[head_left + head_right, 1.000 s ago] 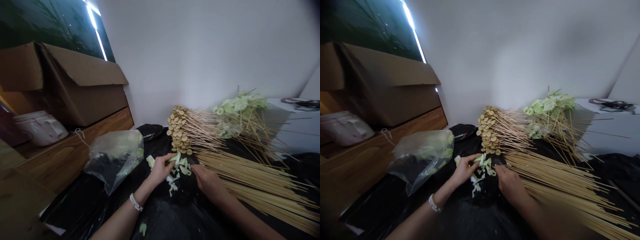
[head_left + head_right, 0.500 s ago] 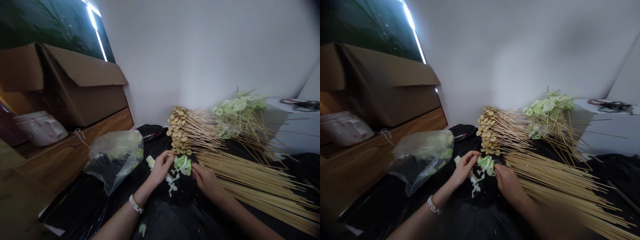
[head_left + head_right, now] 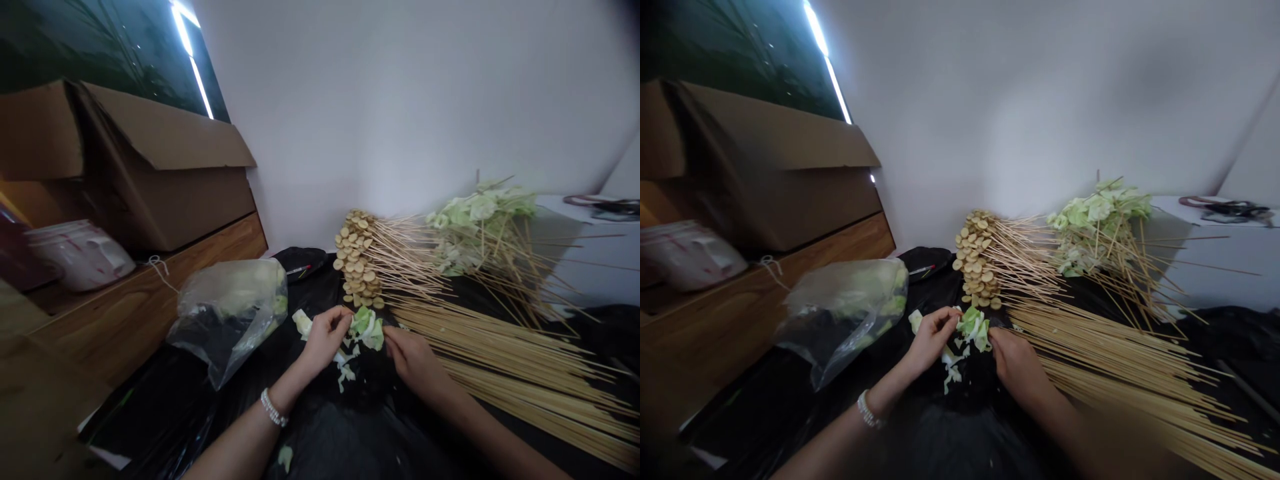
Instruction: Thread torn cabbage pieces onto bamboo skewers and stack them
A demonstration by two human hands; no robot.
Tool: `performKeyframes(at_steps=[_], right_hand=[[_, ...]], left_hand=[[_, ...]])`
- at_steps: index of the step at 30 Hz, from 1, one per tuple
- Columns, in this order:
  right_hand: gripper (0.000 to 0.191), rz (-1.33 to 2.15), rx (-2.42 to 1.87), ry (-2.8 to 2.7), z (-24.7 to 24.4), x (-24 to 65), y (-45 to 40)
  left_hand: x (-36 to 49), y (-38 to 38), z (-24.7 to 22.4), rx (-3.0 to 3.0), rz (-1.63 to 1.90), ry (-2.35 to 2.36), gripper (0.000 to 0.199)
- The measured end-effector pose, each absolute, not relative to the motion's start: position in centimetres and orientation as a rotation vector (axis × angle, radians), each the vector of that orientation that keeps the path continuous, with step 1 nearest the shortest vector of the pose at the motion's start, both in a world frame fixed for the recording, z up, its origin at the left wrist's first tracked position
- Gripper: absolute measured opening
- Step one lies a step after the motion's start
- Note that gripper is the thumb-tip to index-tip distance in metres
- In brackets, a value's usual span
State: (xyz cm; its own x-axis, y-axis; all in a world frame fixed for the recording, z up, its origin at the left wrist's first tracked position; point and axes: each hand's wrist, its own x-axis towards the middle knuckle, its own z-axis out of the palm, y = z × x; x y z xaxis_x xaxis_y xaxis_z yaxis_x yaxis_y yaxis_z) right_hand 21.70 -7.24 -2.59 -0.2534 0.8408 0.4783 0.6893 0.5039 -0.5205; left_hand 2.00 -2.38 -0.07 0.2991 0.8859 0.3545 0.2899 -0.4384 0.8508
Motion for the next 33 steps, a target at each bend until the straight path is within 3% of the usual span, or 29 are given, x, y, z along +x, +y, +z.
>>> performKeyframes(at_steps=[7, 20, 25, 30, 33], right_hand=[[0.024, 0.268, -1.249, -2.047, -2.5, 21.6, -7.3], [0.030, 0.025, -1.374, -2.164, -2.7, 21.7, -7.8], [0.028, 0.068, -1.368, -2.135, -2.7, 21.8, -7.7], [0.029, 0.058, -1.349, -2.127, -2.7, 21.9, -7.6], [0.029, 0.070, -1.349, -2.120, -2.9, 21.9, -7.5]], left_hand=[[2.0, -3.1, 0.3, 2.090, 1.079, 1.051, 0.011], [1.6, -2.6, -0.2, 2.104, 1.266, 1.345, 0.009], [1.6, -2.9, 0.3, 2.115, 1.181, 1.214, 0.018], [1.8, -3.4, 0.7, 2.215, 1.064, 1.116, 0.046], [1.9, -3.5, 0.9, 2.212, 1.040, 1.103, 0.035]])
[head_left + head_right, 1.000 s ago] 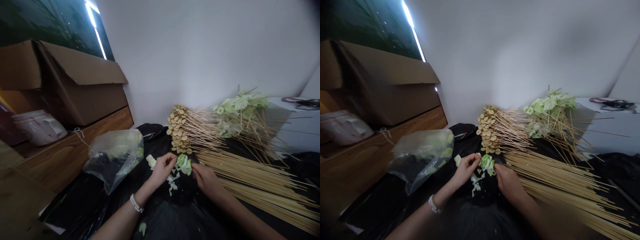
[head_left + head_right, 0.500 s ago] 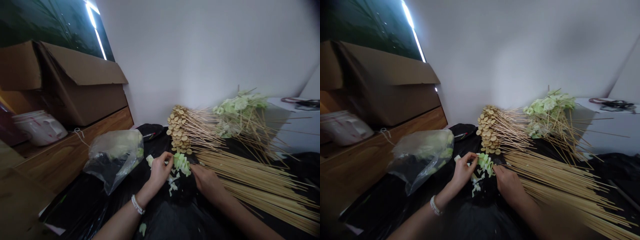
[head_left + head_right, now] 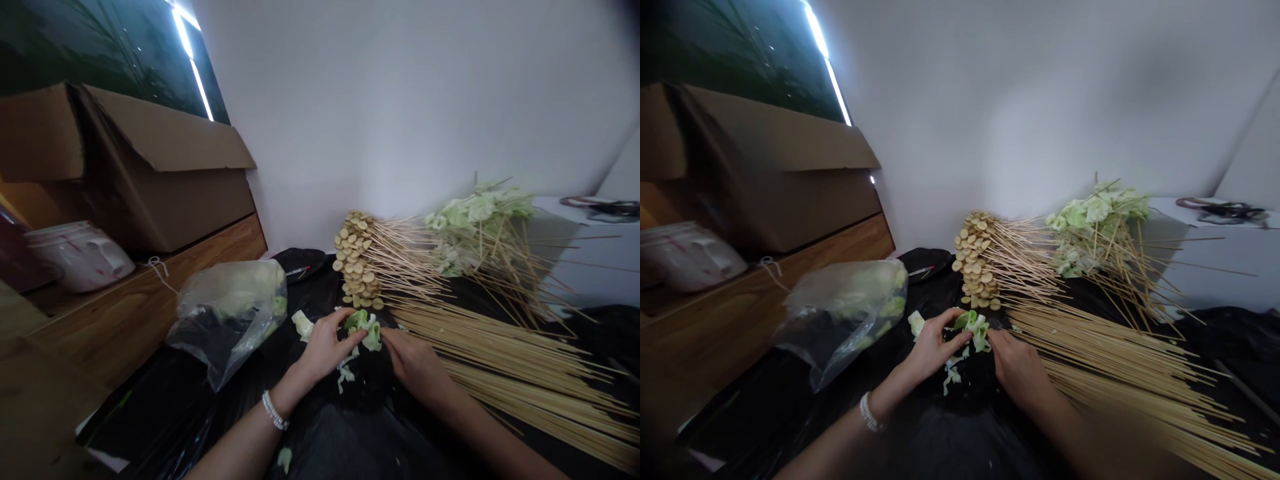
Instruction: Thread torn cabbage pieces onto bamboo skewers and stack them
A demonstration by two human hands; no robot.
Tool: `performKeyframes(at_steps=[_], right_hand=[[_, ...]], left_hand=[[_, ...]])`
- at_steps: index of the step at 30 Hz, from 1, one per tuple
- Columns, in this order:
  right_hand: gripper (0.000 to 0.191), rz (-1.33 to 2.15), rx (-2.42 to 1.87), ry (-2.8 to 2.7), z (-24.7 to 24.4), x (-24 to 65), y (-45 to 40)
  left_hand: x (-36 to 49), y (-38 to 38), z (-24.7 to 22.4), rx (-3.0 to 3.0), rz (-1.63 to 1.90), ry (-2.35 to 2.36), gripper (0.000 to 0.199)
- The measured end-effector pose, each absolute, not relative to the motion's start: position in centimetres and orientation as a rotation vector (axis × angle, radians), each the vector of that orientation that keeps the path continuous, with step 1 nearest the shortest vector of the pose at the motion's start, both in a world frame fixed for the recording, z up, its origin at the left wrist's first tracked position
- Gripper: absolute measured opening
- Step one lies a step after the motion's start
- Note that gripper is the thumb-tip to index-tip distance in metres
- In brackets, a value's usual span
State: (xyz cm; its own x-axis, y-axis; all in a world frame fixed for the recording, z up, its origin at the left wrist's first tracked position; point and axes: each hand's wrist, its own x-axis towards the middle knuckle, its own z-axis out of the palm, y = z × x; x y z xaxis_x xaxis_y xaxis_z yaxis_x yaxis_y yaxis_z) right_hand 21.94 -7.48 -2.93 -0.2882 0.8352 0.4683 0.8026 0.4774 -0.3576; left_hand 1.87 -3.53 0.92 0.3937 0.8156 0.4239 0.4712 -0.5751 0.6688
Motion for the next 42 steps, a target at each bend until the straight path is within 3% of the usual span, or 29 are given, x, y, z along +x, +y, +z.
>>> performKeyframes(at_steps=[6, 14, 23, 29, 34, 42], right_hand=[[0.032, 0.050, -1.330, -2.091, -2.8, 21.8, -7.5], [0.030, -0.042, -1.384, -2.052, -2.6, 22.2, -7.4], [0.028, -0.059, -1.305, -1.886, -1.3, 23.7, -6.5], [0.027, 0.019, -1.352, -1.676, 1.7, 25.3, -6.2], [0.027, 0.112, -1.394, -1.523, 4.6, 29.2, -6.0], [0.037, -0.187, -1.345, -1.132, 10.9, 39.8, -4.1]], left_hand=[[1.9, -3.6, 1.0, 2.180, 1.081, 1.115, 0.026], [0.7, -1.9, 1.3, 1.843, 1.442, 1.325, 0.028], [-0.1, -0.1, 0.2, 1.658, 1.630, 1.253, 0.062], [-0.2, 0.4, -0.7, 1.741, 1.492, 1.235, 0.044], [-0.2, 0.5, -0.8, 1.744, 1.499, 1.254, 0.040], [-0.1, 0.4, -0.9, 1.765, 1.431, 1.261, 0.036]])
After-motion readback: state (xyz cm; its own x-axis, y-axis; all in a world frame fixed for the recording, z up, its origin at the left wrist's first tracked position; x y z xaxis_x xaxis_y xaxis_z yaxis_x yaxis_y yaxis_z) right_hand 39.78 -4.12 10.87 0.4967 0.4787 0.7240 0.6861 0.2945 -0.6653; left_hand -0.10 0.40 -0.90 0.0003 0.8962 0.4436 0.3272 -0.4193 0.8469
